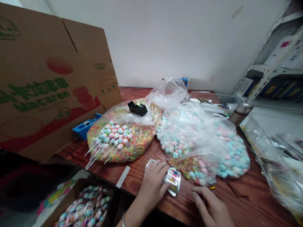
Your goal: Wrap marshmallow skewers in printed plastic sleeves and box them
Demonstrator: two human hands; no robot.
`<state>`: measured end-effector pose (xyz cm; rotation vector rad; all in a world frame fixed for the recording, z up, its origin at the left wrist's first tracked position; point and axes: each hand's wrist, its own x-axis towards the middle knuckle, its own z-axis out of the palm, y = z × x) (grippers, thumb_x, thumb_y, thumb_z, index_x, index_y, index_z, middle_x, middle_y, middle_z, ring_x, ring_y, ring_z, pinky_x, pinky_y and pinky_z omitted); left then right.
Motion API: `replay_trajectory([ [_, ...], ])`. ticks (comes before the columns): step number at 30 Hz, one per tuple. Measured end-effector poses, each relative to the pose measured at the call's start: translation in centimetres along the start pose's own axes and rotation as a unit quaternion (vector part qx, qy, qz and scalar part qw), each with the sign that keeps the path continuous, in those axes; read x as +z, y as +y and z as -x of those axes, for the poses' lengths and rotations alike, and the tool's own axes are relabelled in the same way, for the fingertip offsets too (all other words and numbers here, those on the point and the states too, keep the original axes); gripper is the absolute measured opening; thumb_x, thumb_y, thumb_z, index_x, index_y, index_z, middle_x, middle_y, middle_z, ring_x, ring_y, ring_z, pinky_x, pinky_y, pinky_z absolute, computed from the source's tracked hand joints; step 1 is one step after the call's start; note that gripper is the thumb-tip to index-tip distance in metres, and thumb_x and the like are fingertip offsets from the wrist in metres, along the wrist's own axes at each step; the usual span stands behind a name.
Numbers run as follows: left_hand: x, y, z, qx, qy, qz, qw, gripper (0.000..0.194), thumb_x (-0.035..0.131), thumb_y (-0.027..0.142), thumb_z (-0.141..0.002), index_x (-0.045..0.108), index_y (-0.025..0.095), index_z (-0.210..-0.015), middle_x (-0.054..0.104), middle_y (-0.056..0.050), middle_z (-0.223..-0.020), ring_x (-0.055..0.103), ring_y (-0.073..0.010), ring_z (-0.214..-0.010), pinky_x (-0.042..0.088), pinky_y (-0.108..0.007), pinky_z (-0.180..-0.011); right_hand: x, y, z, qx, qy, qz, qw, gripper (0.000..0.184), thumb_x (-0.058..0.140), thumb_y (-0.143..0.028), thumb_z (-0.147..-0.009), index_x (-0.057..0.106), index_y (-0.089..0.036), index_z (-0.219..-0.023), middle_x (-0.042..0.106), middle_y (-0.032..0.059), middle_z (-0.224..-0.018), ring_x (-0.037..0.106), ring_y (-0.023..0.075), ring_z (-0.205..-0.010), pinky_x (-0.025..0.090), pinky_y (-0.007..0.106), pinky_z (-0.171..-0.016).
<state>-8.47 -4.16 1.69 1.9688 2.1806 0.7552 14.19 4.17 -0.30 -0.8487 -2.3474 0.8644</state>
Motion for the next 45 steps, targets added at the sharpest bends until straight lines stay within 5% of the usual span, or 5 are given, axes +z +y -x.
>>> replay_trajectory([
  [9, 1.8, -2.3, 1.1, -0.032, -0.025, -0.067, 0.997, 0.079, 0.074, 0.039, -0.072, 0.041, 0.019, -0.140, 0.052, -0.015, -0.141, 0.038, -0.0341, -0.135, 0.021, -0.064, -0.111, 6.6, -2.3, -7.5, -0.020, 0.032, 0.153, 0.988, 0.017, 0.052, -0.017, -0.090, 0.059, -0.022, -0.076, 0.061, 0.0046, -0.079, 0.056, 0.0241, -0.081, 0.040, 0.036, -0.072],
  [27, 3.2, -2.7, 2.1, -0.062, 0.036, -0.072, 0.995, 0.082, 0.071, 0.044, -0.074, 0.036, 0.023, -0.144, 0.037, -0.014, -0.152, 0.023, -0.0385, -0.141, 0.022, -0.067, -0.109, 7.2, -1.7, -7.4, -0.047, 0.042, 0.200, 0.978, 0.016, 0.049, -0.017, -0.091, 0.051, -0.022, -0.076, 0.058, 0.0037, -0.076, 0.053, 0.0228, -0.075, 0.037, 0.033, -0.066],
  [38, 2.1, -1.2, 2.3, -0.089, 0.102, 0.124, 0.983, 0.057, 0.071, 0.038, -0.075, 0.058, 0.022, -0.128, 0.057, -0.014, -0.135, 0.039, -0.0380, -0.133, 0.021, -0.064, -0.111, -3.9, -3.5, -5.8, -0.180, 0.191, 0.253, 0.931, 0.020, 0.051, -0.015, -0.089, 0.062, -0.022, -0.105, 0.067, 0.0105, -0.105, 0.059, 0.0293, -0.102, 0.041, 0.048, -0.089],
  [40, 1.5, 0.7, 1.7, -0.075, 0.028, 0.347, 0.934, 0.050, 0.074, 0.045, -0.071, 0.068, 0.022, -0.115, 0.068, -0.014, -0.117, 0.056, -0.0359, -0.117, 0.036, -0.057, -0.104, -4.2, -4.3, -5.3, -0.202, 0.244, 0.209, 0.925, 0.025, 0.056, -0.013, -0.086, 0.062, -0.023, -0.108, 0.067, 0.0099, -0.105, 0.061, 0.0269, -0.102, 0.045, 0.045, -0.090],
  [45, -0.7, 4.6, -1.4, -0.190, -0.031, 0.748, 0.636, 0.047, 0.060, 0.053, -0.082, 0.065, 0.020, -0.114, 0.070, -0.011, -0.101, 0.066, -0.0206, -0.084, 0.052, -0.034, -0.076, -2.7, -4.7, -5.1, -0.323, 0.230, 0.186, 0.899, 0.025, 0.057, -0.012, -0.085, 0.069, -0.024, -0.103, 0.071, 0.0066, -0.096, 0.065, 0.0218, -0.096, 0.051, 0.035, -0.088],
])
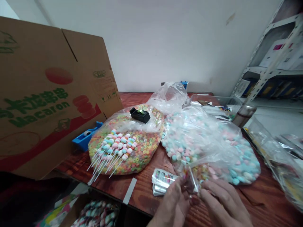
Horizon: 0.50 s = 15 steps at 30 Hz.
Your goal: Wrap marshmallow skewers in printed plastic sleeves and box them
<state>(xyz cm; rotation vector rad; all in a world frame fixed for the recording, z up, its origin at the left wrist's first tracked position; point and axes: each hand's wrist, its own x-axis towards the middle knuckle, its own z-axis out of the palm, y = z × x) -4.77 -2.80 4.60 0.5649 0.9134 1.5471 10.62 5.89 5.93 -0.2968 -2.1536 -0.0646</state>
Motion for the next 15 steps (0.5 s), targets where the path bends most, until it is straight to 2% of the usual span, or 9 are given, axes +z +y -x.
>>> replay_trajectory([
  [2, 0.6, 1.0, -0.6, -0.015, 0.085, 0.164, 0.983, 0.026, 0.071, 0.035, -0.078, 0.069, 0.020, -0.099, 0.069, -0.005, -0.088, 0.063, -0.0138, -0.075, 0.049, -0.027, -0.072, 0.9, -0.4, 0.6, 0.019, -0.006, -0.032, 0.999, 0.030, 0.060, -0.011, -0.083, 0.068, -0.024, -0.108, 0.071, 0.0067, -0.102, 0.063, 0.0224, -0.104, 0.049, 0.034, -0.093],
  [4, 0.5, 1.7, -0.9, -0.009, 0.159, 0.219, 0.963, 0.018, 0.078, 0.022, -0.071, 0.069, 0.019, -0.086, 0.067, 0.000, -0.077, 0.059, -0.0098, -0.067, 0.047, -0.023, -0.068, 2.0, -1.1, 1.0, 0.162, 0.005, -0.096, 0.982, 0.042, 0.063, -0.016, -0.083, 0.061, -0.024, -0.123, 0.066, 0.0086, -0.117, 0.059, 0.0242, -0.113, 0.048, 0.035, -0.096],
  [5, 0.4, 1.9, -0.9, -0.006, 0.187, 0.225, 0.956, 0.019, 0.080, 0.020, -0.068, 0.068, 0.019, -0.083, 0.066, 0.000, -0.075, 0.059, -0.0094, -0.066, 0.048, -0.023, -0.067, 2.7, -1.6, 1.1, 0.265, 0.015, -0.153, 0.952, 0.048, 0.064, -0.022, -0.084, 0.054, -0.024, -0.131, 0.062, 0.0102, -0.124, 0.058, 0.0252, -0.115, 0.049, 0.036, -0.095],
  [6, 0.3, 2.0, -0.9, -0.004, 0.208, 0.222, 0.953, 0.020, 0.082, 0.020, -0.066, 0.068, 0.018, -0.081, 0.066, 0.000, -0.074, 0.059, -0.0096, -0.065, 0.048, -0.024, -0.066, 3.3, -2.1, 1.0, 0.370, 0.027, -0.229, 0.900, 0.054, 0.063, -0.031, -0.085, 0.048, -0.024, -0.136, 0.060, 0.0118, -0.127, 0.059, 0.0257, -0.115, 0.051, 0.037, -0.092],
  [8, 0.2, 2.0, -0.6, -0.001, 0.233, 0.207, 0.950, 0.024, 0.085, 0.022, -0.061, 0.068, 0.016, -0.077, 0.067, 0.000, -0.073, 0.060, -0.0108, -0.065, 0.049, -0.024, -0.064, 4.3, -3.2, 0.6, 0.522, 0.040, -0.394, 0.755, 0.059, 0.063, -0.045, -0.084, 0.044, -0.024, -0.137, 0.063, 0.0120, -0.123, 0.063, 0.0254, -0.107, 0.054, 0.038, -0.087],
  [10, 0.4, 1.7, -0.3, -0.001, 0.244, 0.182, 0.952, 0.027, 0.088, 0.023, -0.056, 0.069, 0.014, -0.073, 0.068, -0.002, -0.071, 0.061, -0.0120, -0.065, 0.049, -0.023, -0.063, 4.9, -3.8, -0.1, 0.581, 0.031, -0.503, 0.638, 0.052, 0.066, -0.052, -0.080, 0.055, -0.024, -0.122, 0.070, 0.0088, -0.109, 0.066, 0.0244, -0.098, 0.053, 0.036, -0.084],
  [11, 0.5, 1.6, -0.2, 0.001, 0.246, 0.169, 0.954, 0.028, 0.088, 0.024, -0.055, 0.069, 0.014, -0.073, 0.068, -0.003, -0.071, 0.061, -0.0122, -0.064, 0.049, -0.023, -0.062, 5.0, -3.9, -0.4, 0.590, 0.021, -0.527, 0.611, 0.045, 0.068, -0.052, -0.078, 0.061, -0.023, -0.112, 0.071, 0.0072, -0.102, 0.067, 0.0236, -0.093, 0.052, 0.035, -0.083],
  [13, 0.5, 1.3, 0.0, 0.007, 0.239, 0.146, 0.960, 0.032, 0.089, 0.027, -0.054, 0.071, 0.013, -0.078, 0.069, -0.004, -0.071, 0.061, -0.0120, -0.063, 0.049, -0.023, -0.062, 4.9, -3.8, -0.8, 0.587, -0.008, -0.531, 0.611, 0.033, 0.067, -0.050, -0.079, 0.066, -0.021, -0.094, 0.071, 0.0038, -0.088, 0.065, 0.0211, -0.084, 0.050, 0.030, -0.078],
  [15, 0.2, 1.0, 0.1, 0.010, 0.225, 0.122, 0.967, 0.034, 0.088, 0.030, -0.056, 0.071, 0.013, -0.080, 0.068, -0.004, -0.070, 0.059, -0.0114, -0.061, 0.049, -0.023, -0.064, 4.5, -3.5, -0.8, 0.564, -0.047, -0.511, 0.647, 0.031, 0.063, -0.050, -0.083, 0.065, -0.019, -0.084, 0.068, 0.0017, -0.079, 0.061, 0.0189, -0.077, 0.048, 0.026, -0.071],
])
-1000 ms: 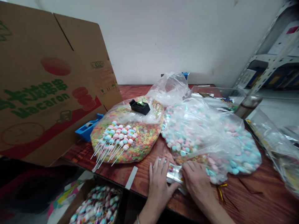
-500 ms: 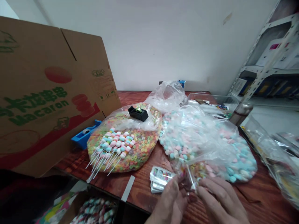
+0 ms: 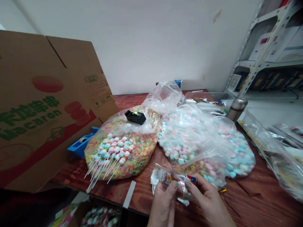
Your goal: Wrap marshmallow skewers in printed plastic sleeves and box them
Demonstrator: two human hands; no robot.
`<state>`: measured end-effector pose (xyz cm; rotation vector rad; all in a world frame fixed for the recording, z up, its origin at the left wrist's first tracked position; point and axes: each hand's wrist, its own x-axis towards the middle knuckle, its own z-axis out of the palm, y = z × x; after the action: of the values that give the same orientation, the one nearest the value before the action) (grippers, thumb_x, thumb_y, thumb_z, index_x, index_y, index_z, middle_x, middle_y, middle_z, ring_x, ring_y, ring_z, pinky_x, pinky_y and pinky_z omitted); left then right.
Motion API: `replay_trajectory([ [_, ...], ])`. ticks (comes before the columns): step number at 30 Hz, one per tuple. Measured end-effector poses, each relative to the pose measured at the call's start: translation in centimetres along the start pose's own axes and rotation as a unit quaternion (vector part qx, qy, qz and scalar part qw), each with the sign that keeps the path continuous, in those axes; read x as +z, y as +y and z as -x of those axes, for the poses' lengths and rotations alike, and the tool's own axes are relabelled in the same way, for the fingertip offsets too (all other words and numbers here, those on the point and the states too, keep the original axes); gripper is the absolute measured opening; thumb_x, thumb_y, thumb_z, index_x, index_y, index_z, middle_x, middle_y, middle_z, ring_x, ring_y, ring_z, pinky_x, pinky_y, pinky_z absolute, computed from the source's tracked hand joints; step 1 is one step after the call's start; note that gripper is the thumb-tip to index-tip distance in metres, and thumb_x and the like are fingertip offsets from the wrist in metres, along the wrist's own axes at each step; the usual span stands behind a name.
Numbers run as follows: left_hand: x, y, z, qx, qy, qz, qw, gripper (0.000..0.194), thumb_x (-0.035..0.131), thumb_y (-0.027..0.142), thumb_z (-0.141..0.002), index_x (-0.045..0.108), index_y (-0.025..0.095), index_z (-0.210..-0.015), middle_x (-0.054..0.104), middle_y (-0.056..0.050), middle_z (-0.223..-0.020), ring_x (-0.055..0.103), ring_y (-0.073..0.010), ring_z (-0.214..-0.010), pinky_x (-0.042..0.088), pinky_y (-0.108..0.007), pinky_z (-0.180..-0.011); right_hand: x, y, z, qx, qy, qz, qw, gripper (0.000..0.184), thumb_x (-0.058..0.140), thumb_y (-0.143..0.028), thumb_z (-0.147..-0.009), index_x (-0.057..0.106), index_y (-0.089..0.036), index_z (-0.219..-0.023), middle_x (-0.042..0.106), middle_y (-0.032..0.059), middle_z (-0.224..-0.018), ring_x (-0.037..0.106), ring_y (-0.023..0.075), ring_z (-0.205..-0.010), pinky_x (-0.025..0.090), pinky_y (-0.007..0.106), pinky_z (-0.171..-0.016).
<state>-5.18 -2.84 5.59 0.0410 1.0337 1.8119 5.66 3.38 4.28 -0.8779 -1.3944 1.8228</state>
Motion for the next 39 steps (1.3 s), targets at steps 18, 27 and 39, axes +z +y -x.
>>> replay_trajectory([
  [18, -2.4, -0.1, -2.6, 0.004, 0.105, 0.104, 0.989, 0.046, 0.092, 0.034, -0.046, 0.053, 0.016, -0.064, 0.049, 0.007, -0.050, 0.042, -0.0059, -0.048, 0.042, -0.020, -0.051, 0.3, 0.6, 1.2, -0.289, 0.105, 0.243, 0.920, 0.030, 0.050, -0.043, -0.093, 0.059, -0.025, -0.116, 0.060, 0.0087, -0.114, 0.060, 0.0248, -0.105, 0.051, 0.033, -0.088],
  [27, -2.1, -0.6, -1.9, 0.009, -0.017, 0.050, 0.999, 0.029, 0.081, 0.033, -0.069, 0.059, 0.014, -0.065, 0.056, 0.002, -0.057, 0.049, -0.0074, -0.055, 0.040, -0.019, -0.054, 0.7, 1.2, 0.4, -0.304, 0.028, 0.298, 0.905, 0.021, 0.049, -0.020, -0.093, 0.059, -0.026, -0.111, 0.058, 0.0049, -0.116, 0.058, 0.0162, -0.111, 0.047, 0.022, -0.094],
  [39, -3.8, 0.1, -1.9, 0.075, 0.056, -0.032, 0.995, 0.042, 0.085, 0.039, -0.060, 0.051, 0.018, -0.070, 0.048, 0.007, -0.049, 0.038, -0.0055, -0.041, 0.029, -0.019, -0.043, 1.6, 2.8, 0.2, -0.207, 0.015, 0.204, 0.957, 0.016, 0.055, -0.033, -0.090, 0.070, -0.026, -0.089, 0.065, 0.0042, -0.102, 0.062, 0.0192, -0.098, 0.047, 0.022, -0.087],
])
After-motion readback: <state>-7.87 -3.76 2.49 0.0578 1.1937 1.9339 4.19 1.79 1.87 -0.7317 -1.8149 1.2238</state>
